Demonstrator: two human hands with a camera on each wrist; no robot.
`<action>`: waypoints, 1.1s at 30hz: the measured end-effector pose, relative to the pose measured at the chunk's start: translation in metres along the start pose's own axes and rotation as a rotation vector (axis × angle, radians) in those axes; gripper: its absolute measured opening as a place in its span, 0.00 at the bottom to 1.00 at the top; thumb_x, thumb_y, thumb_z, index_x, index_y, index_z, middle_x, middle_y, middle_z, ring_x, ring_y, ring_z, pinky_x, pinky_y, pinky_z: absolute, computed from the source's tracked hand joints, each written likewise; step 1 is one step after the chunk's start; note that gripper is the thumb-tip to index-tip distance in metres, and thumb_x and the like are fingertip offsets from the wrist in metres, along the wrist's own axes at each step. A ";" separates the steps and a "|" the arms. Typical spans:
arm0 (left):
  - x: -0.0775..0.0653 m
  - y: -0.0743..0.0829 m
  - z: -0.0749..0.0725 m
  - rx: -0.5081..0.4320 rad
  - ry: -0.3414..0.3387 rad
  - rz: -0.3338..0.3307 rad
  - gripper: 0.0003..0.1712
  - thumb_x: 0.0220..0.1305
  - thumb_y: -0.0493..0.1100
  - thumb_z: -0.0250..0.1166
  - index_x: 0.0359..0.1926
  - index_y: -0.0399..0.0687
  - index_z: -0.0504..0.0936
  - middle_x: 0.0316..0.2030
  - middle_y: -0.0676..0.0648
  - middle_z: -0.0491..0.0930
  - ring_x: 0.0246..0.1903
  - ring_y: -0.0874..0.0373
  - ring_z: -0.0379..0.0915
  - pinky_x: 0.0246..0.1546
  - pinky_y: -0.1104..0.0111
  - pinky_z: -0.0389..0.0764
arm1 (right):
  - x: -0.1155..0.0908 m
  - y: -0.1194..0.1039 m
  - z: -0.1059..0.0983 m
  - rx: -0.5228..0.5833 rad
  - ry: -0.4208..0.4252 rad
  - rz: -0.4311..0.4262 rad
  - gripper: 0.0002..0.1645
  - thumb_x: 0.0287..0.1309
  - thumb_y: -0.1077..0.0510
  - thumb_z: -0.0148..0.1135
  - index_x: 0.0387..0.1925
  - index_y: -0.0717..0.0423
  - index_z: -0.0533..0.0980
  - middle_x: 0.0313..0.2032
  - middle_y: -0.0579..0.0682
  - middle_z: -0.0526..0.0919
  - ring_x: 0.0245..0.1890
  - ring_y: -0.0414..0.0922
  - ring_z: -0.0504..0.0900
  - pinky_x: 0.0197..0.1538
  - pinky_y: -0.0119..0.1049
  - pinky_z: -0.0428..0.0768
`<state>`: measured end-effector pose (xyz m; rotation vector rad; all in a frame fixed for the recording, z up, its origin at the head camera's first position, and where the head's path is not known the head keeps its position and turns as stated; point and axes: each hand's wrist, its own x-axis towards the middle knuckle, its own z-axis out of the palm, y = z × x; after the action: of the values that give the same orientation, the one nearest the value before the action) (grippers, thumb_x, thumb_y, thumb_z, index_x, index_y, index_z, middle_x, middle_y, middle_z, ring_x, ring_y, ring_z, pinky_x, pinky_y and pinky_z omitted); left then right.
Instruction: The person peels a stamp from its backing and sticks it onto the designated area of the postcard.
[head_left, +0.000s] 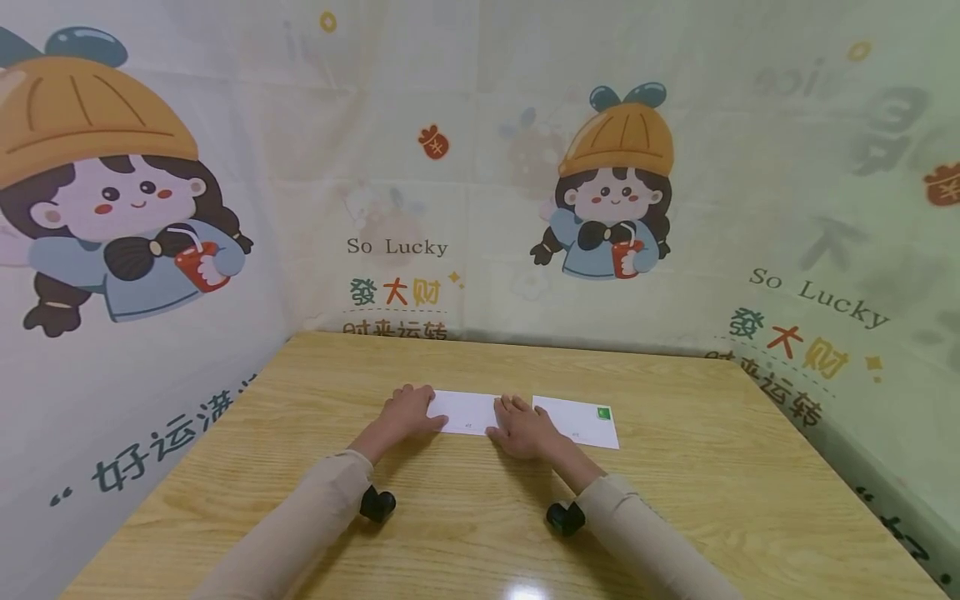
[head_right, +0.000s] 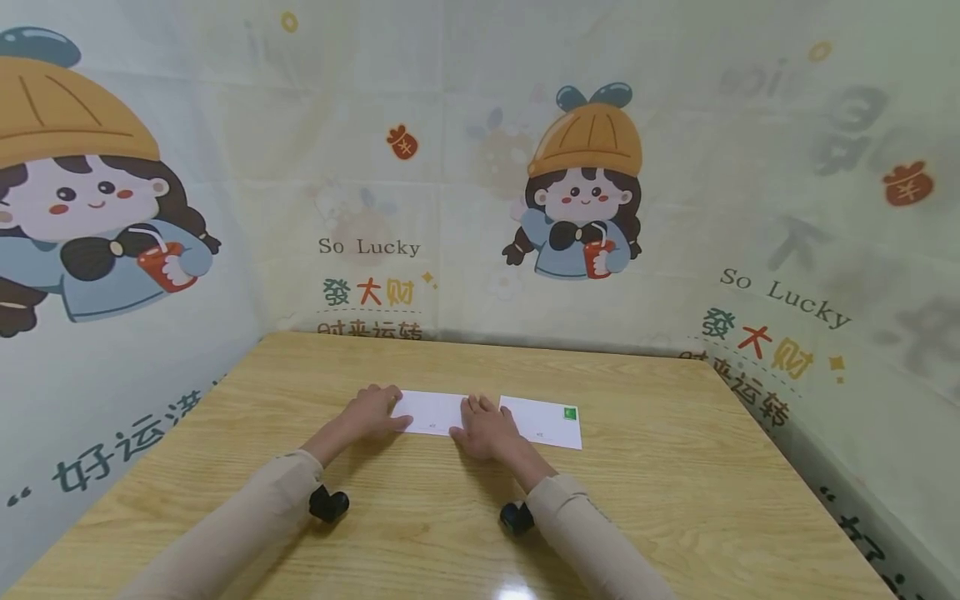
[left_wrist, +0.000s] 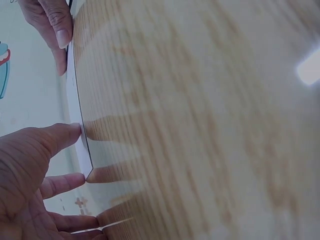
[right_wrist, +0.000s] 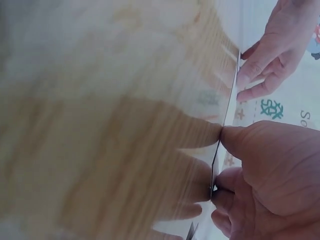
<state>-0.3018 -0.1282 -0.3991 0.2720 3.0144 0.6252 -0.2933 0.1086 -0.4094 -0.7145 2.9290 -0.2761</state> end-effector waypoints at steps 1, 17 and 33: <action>0.000 0.000 0.001 -0.002 -0.001 -0.002 0.28 0.66 0.51 0.70 0.57 0.35 0.77 0.46 0.37 0.77 0.50 0.40 0.70 0.56 0.45 0.71 | 0.000 0.000 0.001 -0.001 0.003 0.003 0.39 0.78 0.44 0.48 0.76 0.65 0.58 0.77 0.62 0.59 0.78 0.58 0.54 0.73 0.64 0.55; -0.003 -0.001 0.005 -0.027 -0.010 -0.011 0.31 0.67 0.51 0.69 0.61 0.35 0.76 0.51 0.35 0.76 0.55 0.38 0.69 0.61 0.45 0.69 | -0.001 0.001 0.006 0.043 0.049 0.009 0.39 0.77 0.44 0.49 0.75 0.67 0.60 0.76 0.64 0.60 0.78 0.60 0.55 0.73 0.66 0.53; 0.005 -0.004 0.003 -0.025 -0.014 -0.010 0.30 0.68 0.52 0.69 0.61 0.35 0.75 0.51 0.35 0.76 0.54 0.39 0.69 0.60 0.45 0.69 | -0.024 -0.004 -0.018 0.317 0.264 -0.068 0.30 0.76 0.56 0.52 0.70 0.71 0.66 0.70 0.70 0.68 0.72 0.67 0.64 0.69 0.65 0.62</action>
<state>-0.3070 -0.1302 -0.4034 0.2588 2.9910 0.6571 -0.2729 0.1186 -0.3897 -0.7788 2.9926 -0.8820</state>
